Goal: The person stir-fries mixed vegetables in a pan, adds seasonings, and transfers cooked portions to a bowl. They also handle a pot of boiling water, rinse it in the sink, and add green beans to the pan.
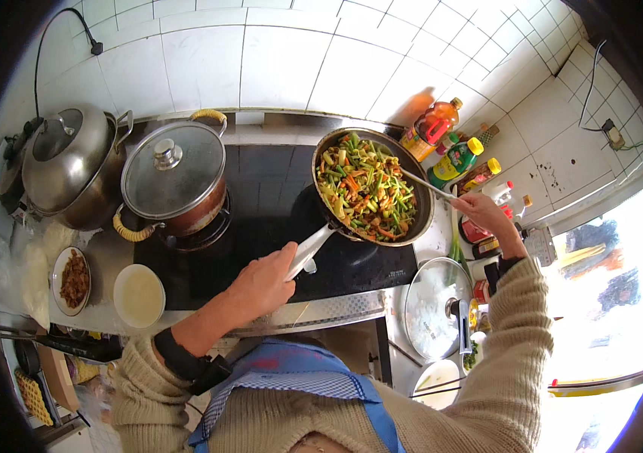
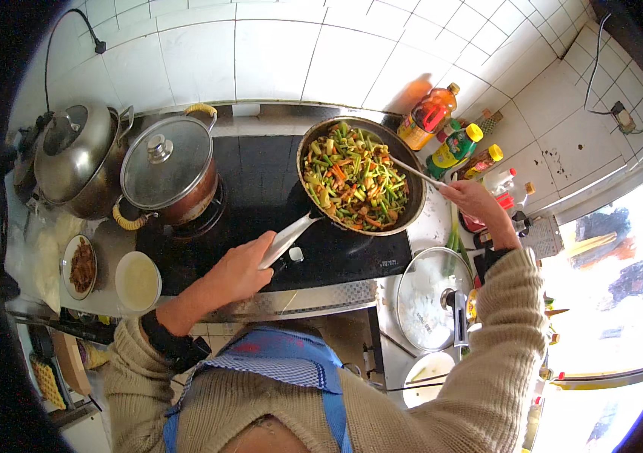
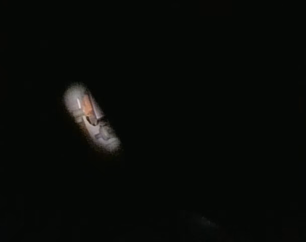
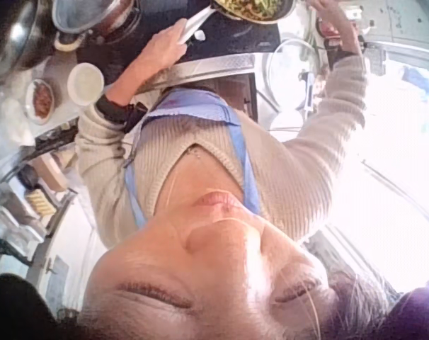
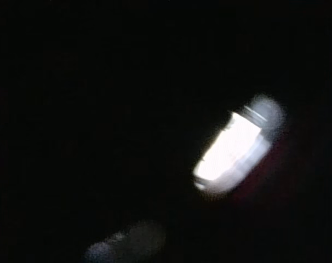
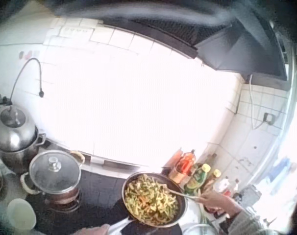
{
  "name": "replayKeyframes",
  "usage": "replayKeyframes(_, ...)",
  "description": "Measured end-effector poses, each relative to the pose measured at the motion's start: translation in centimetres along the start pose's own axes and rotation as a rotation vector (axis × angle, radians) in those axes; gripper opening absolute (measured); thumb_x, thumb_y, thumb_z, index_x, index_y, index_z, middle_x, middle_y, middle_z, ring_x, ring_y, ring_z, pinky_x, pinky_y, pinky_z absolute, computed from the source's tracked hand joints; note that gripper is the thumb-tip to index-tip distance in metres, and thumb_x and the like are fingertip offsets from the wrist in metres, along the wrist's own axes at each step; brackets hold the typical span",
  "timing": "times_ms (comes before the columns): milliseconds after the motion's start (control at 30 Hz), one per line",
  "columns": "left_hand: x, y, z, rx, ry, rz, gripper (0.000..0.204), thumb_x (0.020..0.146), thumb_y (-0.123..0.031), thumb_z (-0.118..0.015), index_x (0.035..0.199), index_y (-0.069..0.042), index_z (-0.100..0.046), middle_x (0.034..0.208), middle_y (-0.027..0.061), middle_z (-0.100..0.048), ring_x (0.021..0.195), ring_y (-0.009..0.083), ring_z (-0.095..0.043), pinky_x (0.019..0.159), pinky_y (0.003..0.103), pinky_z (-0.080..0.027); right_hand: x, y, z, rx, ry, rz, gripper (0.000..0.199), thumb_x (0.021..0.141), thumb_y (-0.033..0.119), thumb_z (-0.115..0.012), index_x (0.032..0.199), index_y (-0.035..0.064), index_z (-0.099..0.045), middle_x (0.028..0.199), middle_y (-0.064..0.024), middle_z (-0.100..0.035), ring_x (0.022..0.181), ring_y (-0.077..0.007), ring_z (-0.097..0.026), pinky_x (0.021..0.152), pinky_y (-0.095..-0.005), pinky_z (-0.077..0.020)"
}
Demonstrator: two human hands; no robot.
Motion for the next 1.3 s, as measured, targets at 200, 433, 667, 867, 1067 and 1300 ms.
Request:
replayKeyframes(200, 0.0, -0.3, 0.5, -0.016, 0.001, 0.000, 0.062, 0.080, -0.012, -0.059, 0.135, 0.003, -0.037, 0.120, 0.0288, -0.055, 0.106, 0.0435, -0.057, 0.090, 0.045, -0.047, -7.7, 3.9, 3.1, -0.337, -0.357, 0.092, 0.035, 0.090, 0.040, -0.058, 0.093, 0.0064, -0.065, 0.073, -0.0170, -0.063, 0.069, -0.0316, -0.063, 0.064, -0.0424, -0.0470)
replayKeyframes(433, 0.2, 0.0, -0.3, -0.031, 0.025, 0.002, 0.065, 0.080, -0.013, -0.062, 0.137, 0.002, -0.034, 0.121, 0.0300, -0.054, 0.106, 0.0433, -0.058, 0.090, 0.046, -0.047, -3.4, 5.1, 5.0, -0.838, -0.461, 0.069, 0.039, 0.092, 0.046, -0.053, 0.097, 0.0090, -0.065, 0.072, -0.0167, -0.065, 0.075, -0.0351, -0.065, 0.065, -0.0464, -0.0490)
replayKeyframes(667, -0.3, 0.2, -0.3, -0.004, 0.002, -0.017, 0.066, 0.080, -0.008, -0.063, 0.137, 0.004, -0.033, 0.118, 0.0297, -0.055, 0.101, 0.0434, -0.060, 0.084, 0.046, -0.050, 0.1, 4.1, 8.0, -0.494, 0.335, -0.512, 0.052, 0.089, 0.058, -0.052, 0.081, 0.0091, -0.069, 0.052, -0.0027, -0.047, 0.043, -0.0142, -0.045, 0.041, -0.0325, -0.0360)
replayKeyframes(867, -0.2, 0.0, -0.4, -0.002, -0.013, -0.021, 0.062, 0.079, -0.009, -0.061, 0.135, 0.003, -0.035, 0.117, 0.0293, -0.056, 0.101, 0.0428, -0.060, 0.086, 0.046, -0.049, 1.7, -2.0, -1.1, 0.220, 0.335, -0.354, 0.050, 0.091, 0.058, -0.050, 0.086, 0.0108, -0.067, 0.050, 0.0040, -0.039, 0.037, -0.0064, -0.030, 0.036, -0.0242, -0.0213)
replayKeyframes(1067, 0.0, 0.4, -0.1, -0.012, -0.052, -0.048, 0.060, 0.079, -0.010, -0.059, 0.133, 0.003, -0.038, 0.117, 0.0284, -0.056, 0.104, 0.0430, -0.058, 0.089, 0.046, -0.047, -3.5, 2.0, -1.1, -0.123, -0.129, -0.015, 0.040, 0.090, 0.044, -0.059, 0.086, 0.0040, -0.063, 0.064, -0.0119, -0.058, 0.054, -0.0274, -0.057, 0.051, -0.0403, -0.0448)
replayKeyframes(1300, 0.2, 0.6, 0.0, 0.022, -0.070, -0.102, 0.060, 0.077, -0.012, -0.060, 0.131, 0.004, -0.039, 0.112, 0.0296, -0.058, 0.104, 0.0443, -0.057, 0.087, 0.048, -0.047, -14.0, 6.9, -0.6, -0.626, -0.425, -0.012, 0.038, 0.089, 0.044, -0.057, 0.115, 0.0150, -0.057, 0.078, -0.0168, -0.066, 0.074, -0.0382, -0.066, 0.064, -0.0499, -0.0499)
Point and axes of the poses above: each hand's wrist, its own x-axis towards the middle knuckle, its own z-axis out of the back of the hand, y = z × x, the point moved 6 cm from there along x, towards the middle knuckle
